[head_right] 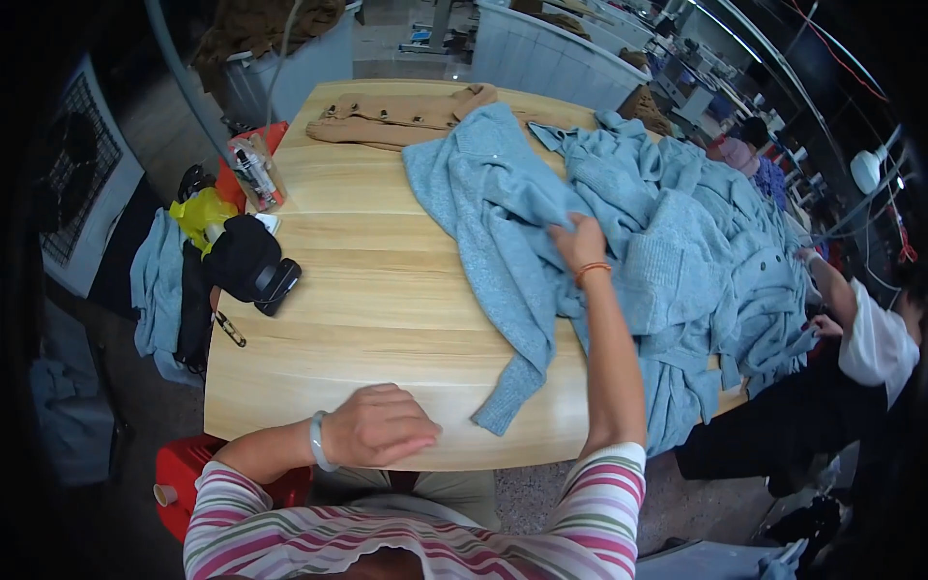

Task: Inspecting a knitted cardigan and trimming loose threads using small clippers.

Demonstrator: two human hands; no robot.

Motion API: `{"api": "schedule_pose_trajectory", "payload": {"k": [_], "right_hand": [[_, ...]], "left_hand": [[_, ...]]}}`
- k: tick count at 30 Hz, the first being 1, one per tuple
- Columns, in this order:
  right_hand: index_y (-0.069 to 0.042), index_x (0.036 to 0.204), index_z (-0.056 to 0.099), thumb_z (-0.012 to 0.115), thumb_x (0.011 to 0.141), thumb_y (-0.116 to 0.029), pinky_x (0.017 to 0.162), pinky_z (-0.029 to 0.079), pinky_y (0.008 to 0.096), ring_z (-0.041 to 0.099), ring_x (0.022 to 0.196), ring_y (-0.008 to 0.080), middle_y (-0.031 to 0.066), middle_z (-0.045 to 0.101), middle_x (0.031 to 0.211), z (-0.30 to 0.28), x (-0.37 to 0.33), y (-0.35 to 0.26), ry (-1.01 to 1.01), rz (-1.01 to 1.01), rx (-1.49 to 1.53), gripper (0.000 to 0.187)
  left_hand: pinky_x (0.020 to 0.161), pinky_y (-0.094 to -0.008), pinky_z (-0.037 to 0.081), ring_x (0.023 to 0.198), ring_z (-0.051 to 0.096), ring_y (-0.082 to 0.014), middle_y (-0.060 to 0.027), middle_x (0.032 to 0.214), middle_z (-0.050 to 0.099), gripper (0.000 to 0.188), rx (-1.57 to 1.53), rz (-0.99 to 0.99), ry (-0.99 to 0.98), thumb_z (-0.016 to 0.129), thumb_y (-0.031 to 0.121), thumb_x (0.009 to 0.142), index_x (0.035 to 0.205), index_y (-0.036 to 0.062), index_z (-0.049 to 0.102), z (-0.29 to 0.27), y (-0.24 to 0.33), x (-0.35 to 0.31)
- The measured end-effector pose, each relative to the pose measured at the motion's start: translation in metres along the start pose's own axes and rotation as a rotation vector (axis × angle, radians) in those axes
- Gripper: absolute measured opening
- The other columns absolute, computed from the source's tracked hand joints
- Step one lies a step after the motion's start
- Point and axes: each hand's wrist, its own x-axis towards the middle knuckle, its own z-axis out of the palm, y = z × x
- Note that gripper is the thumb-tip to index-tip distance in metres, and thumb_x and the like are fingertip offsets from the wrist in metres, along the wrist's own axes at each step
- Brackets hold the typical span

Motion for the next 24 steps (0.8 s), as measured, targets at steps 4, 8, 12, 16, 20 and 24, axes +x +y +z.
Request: {"api": "schedule_pose_trajectory", "payload": {"k": [4, 8, 12, 16, 20, 24], "right_hand": [[-0.007, 0.106, 0.063, 0.065, 0.069, -0.007, 0.075, 0.049, 0.0400, 0.060, 0.086, 0.0350, 0.0135, 0.059, 0.093, 0.002, -0.115, -0.027, -0.173, -0.733, 0.093, 0.037], [-0.011, 0.101, 0.067, 0.068, 0.062, -0.003, 0.077, 0.048, 0.0394, 0.059, 0.091, 0.0294, 0.0084, 0.058, 0.095, -0.025, -0.225, -0.029, -0.640, -0.783, 0.130, 0.040], [-0.008, 0.095, 0.068, 0.071, 0.057, 0.000, 0.080, 0.048, 0.0366, 0.059, 0.090, 0.0298, 0.0074, 0.060, 0.092, -0.066, -0.274, 0.004, -0.917, -0.500, 0.154, 0.040], [-0.010, 0.084, 0.065, 0.062, 0.055, 0.004, 0.079, 0.042, 0.0381, 0.054, 0.091, 0.0302, 0.0072, 0.059, 0.091, -0.095, -0.297, 0.035, -0.616, -0.373, -0.075, 0.033], [-0.014, 0.078, 0.060, 0.058, 0.057, 0.006, 0.070, 0.039, 0.0385, 0.053, 0.086, 0.0279, 0.0042, 0.057, 0.087, -0.096, -0.299, 0.060, -0.267, -0.275, -0.286, 0.029], [-0.011, 0.078, 0.057, 0.054, 0.060, 0.009, 0.066, 0.040, 0.0402, 0.053, 0.078, 0.0311, 0.0077, 0.055, 0.083, -0.078, -0.276, 0.086, -0.047, -0.345, -0.236, 0.027]], "left_hand": [[0.060, -0.0348, 0.047, 0.069, 0.060, -0.0264, -0.0096, 0.079, 0.063, 0.008, 0.046, -0.147, 0.112, 0.068, 0.006, 0.078, 0.085, 0.0041, 0.065, -0.019, -0.015, -0.008], [0.072, -0.0346, 0.049, 0.084, 0.061, -0.0304, -0.0162, 0.093, 0.063, 0.017, 0.111, -0.356, 0.358, 0.067, 0.004, 0.078, 0.095, 0.0001, 0.065, -0.029, -0.036, -0.008], [0.093, -0.0386, 0.042, 0.110, 0.051, -0.0339, -0.0187, 0.119, 0.054, 0.042, 0.281, -0.439, 0.435, 0.069, 0.010, 0.078, 0.117, 0.0016, 0.056, -0.022, -0.076, 0.006], [0.100, -0.0463, 0.035, 0.123, 0.042, -0.0359, -0.0192, 0.130, 0.047, 0.066, 0.451, -0.499, 0.244, 0.073, 0.027, 0.076, 0.132, 0.0047, 0.044, 0.003, -0.110, 0.011], [0.097, -0.0478, 0.037, 0.120, 0.043, -0.0350, -0.0170, 0.127, 0.050, 0.072, 0.438, -0.849, -0.144, 0.074, 0.035, 0.073, 0.133, 0.0076, 0.046, 0.020, -0.112, -0.006], [0.090, -0.0483, 0.040, 0.111, 0.051, -0.0332, -0.0161, 0.117, 0.057, 0.057, 0.570, -0.925, -0.044, 0.072, 0.031, 0.075, 0.123, 0.0070, 0.053, 0.016, -0.107, -0.035]]}}
